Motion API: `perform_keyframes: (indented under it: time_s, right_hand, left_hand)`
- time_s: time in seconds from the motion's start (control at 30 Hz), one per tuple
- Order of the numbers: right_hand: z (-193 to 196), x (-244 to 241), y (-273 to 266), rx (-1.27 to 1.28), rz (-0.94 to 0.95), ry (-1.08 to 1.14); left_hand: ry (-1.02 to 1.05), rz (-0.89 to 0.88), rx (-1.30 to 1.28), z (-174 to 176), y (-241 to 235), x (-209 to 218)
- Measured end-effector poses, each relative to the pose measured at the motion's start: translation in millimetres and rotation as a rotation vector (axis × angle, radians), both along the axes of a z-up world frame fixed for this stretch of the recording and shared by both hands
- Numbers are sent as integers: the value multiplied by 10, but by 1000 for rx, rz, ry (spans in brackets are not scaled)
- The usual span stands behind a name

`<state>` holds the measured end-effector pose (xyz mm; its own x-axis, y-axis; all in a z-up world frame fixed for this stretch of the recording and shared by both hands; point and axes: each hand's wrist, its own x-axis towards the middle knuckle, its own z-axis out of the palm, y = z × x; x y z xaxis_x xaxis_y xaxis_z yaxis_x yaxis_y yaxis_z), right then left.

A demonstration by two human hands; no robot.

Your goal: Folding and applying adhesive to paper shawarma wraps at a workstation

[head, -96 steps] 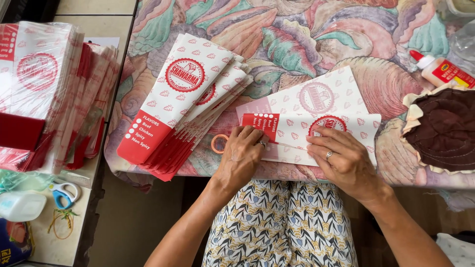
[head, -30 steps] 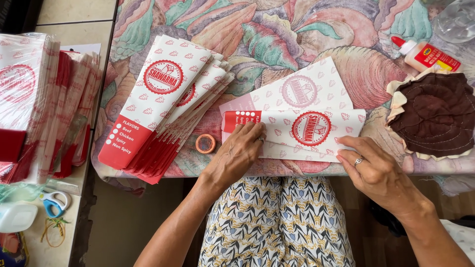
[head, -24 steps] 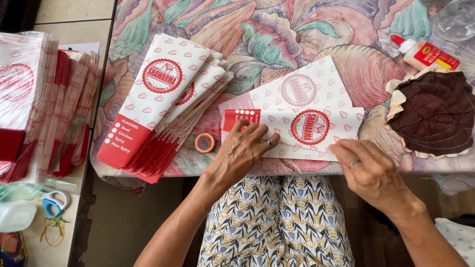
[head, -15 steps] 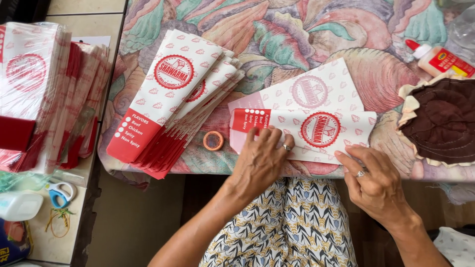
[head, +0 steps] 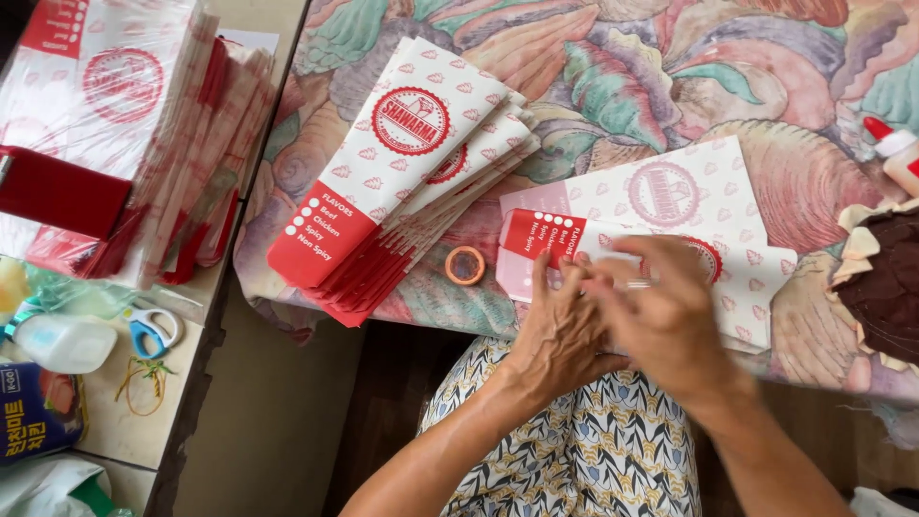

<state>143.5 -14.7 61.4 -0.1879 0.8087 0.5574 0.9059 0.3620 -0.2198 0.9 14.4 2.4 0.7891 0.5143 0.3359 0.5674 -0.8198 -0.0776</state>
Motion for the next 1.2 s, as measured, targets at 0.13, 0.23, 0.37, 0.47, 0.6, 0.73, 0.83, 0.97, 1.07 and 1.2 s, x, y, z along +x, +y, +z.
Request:
perform_keyframes:
  time_s: [0.13,0.23,0.37,0.47,0.6,0.73,0.83,0.97,1.07,1.2]
  right_hand:
    - [-267,-669,500,-38,98,19]
    - [-414,-957,730,-120,232,56]
    - [-34,-561,614,-146,223,97]
    - [148,17,439,-121,119,62]
    - [-171,448,361,-227,48,139]
    - [-244,400,567,-228,55,108]
    - [-391,266,923,-208,224,219]
    - [-457,-71,1275,-199,441,299]
    - [-293,-49,1247,-212,486,277]
    - [-199,686,695,-264,306,250]
  left_hand:
    - [-47,1299,9,423,54,648]
    - [-349,1153,-171,-577,-30,671]
    - [-627,723,-388,-817,-69,681]
    - [-229,243,-274,-182,-24,199]
    - [66,-67,-212,97,61,19]
    - [50,-76,-236,107,67,-2]
    - [38,-94,-264,137,81,-8]
    - [60,-81,-313,160,62,-5]
    - [27,-74,-313,148,54,11]
    - [53,-67,-242,126,60,19]
